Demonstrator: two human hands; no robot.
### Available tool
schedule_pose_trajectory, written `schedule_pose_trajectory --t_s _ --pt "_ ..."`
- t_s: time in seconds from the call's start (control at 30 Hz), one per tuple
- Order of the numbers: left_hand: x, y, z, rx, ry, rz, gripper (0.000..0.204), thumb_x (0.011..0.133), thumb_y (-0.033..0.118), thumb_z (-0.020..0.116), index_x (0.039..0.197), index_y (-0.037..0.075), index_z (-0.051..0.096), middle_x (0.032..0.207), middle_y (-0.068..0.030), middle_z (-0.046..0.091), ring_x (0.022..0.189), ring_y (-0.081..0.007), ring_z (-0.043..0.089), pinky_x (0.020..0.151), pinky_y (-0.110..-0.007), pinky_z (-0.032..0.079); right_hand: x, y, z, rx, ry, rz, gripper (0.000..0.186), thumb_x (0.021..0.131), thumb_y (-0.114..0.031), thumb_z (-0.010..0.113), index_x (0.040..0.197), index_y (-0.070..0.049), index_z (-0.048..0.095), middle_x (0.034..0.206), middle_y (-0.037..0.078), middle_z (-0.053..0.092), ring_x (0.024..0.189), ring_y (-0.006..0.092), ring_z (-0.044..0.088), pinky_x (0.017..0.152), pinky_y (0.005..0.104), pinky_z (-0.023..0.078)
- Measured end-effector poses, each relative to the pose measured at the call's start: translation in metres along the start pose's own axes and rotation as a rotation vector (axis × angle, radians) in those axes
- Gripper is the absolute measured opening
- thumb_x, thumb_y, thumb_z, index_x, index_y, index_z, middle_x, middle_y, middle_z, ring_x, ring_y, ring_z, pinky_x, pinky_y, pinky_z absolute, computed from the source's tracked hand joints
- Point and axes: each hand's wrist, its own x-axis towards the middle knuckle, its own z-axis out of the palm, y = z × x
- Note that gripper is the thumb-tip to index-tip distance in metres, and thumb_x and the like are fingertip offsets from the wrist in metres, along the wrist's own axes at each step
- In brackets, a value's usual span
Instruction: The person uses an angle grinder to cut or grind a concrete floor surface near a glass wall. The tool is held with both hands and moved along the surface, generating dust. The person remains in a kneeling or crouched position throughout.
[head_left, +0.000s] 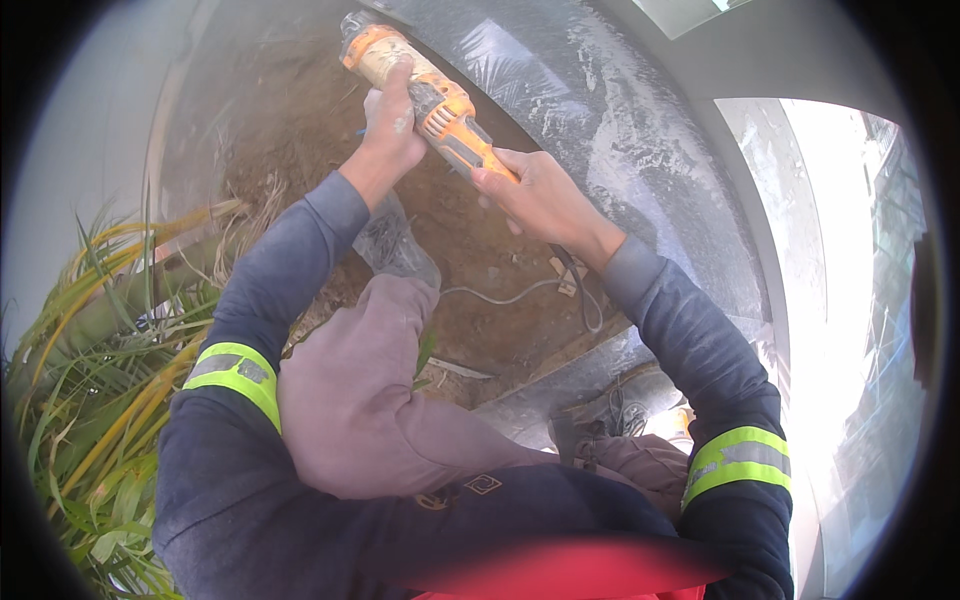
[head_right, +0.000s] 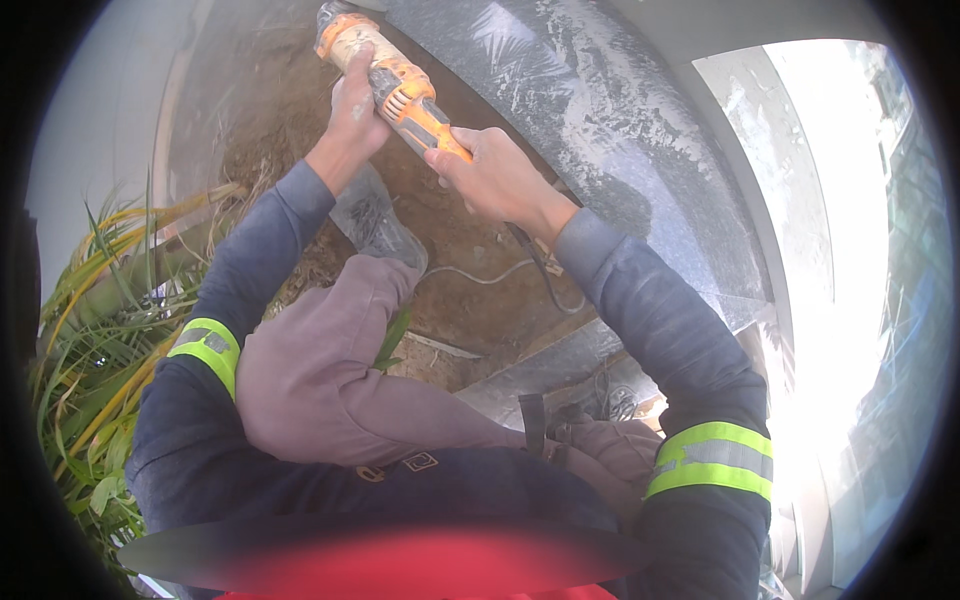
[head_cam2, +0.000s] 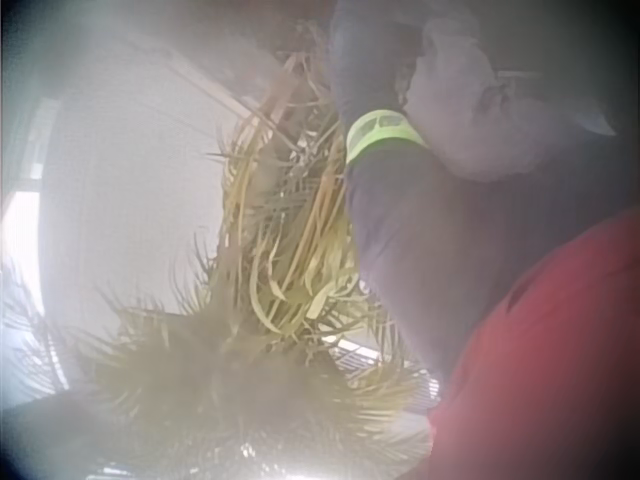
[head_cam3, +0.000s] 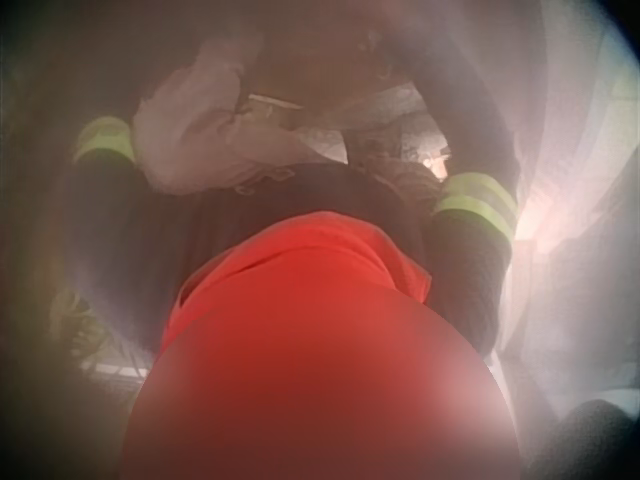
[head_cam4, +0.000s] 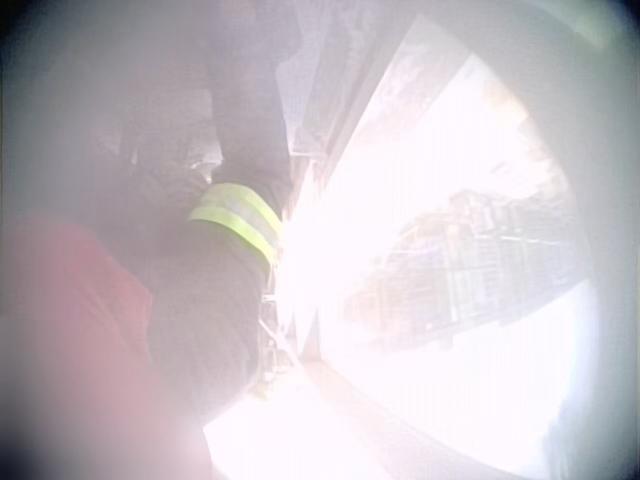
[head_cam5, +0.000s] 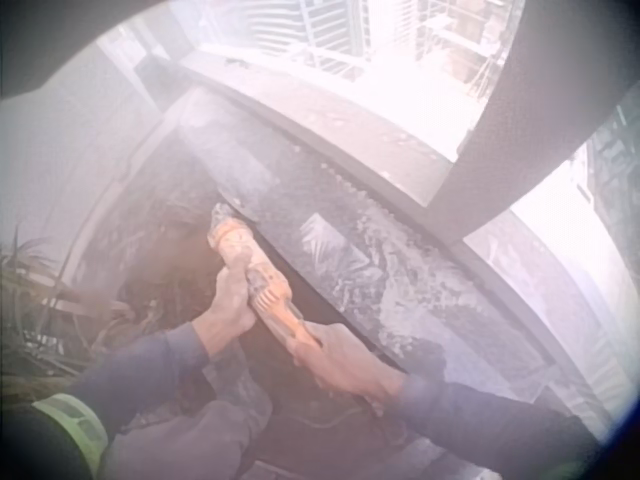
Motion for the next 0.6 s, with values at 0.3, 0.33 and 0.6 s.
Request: schedule_pose_trajectory --t_s 0.3,0.33,0.6 --pt "0.037 0.005 -0.018 -0.027 0.003 -0.047 0.039 0.106 0.027 0.054 0.124 -0.006 0.042 0.110 -0.0200 0.060 0.098 -0.0330 0.071 0.083 -0.053 0.064 0.032 0.002 -0.002 0.077 -0.012 -0.019 0.040 0.100 -0.034 0.062 0.112 0.004 0.067 0.080 0.004 0.064 0.054 0.0107 0.055 0.050 0.0287 0.045" --pt "0.036 0.006 -0.015 -0.018 0.022 -0.048 0.039 0.106 0.027 0.054 0.124 -0.006 0.042 0.110 -0.0198 0.060 0.098 -0.0328 0.071 0.083 -0.052 0.064 0.033 0.002 -0.003 0.077 -0.008 -0.009 0.041 0.100 -0.034 0.062 0.113 0.004 0.067 0.080 0.004 0.064 0.054 0.0108 0.055 0.050 0.0288 0.045" --pt "0.001 -0.006 -0.005 0.028 -0.003 -0.011 0.041 0.107 0.034 0.053 0.127 -0.001 0.043 0.112 -0.0176 0.063 0.101 -0.0301 0.071 0.088 -0.050 0.063 -0.007 0.000 -0.001 0.033 -0.012 0.008 0.048 0.103 -0.033 0.060 0.134 0.003 0.063 0.080 0.002 0.063 0.055 0.0083 0.053 0.051 0.0280 0.045"
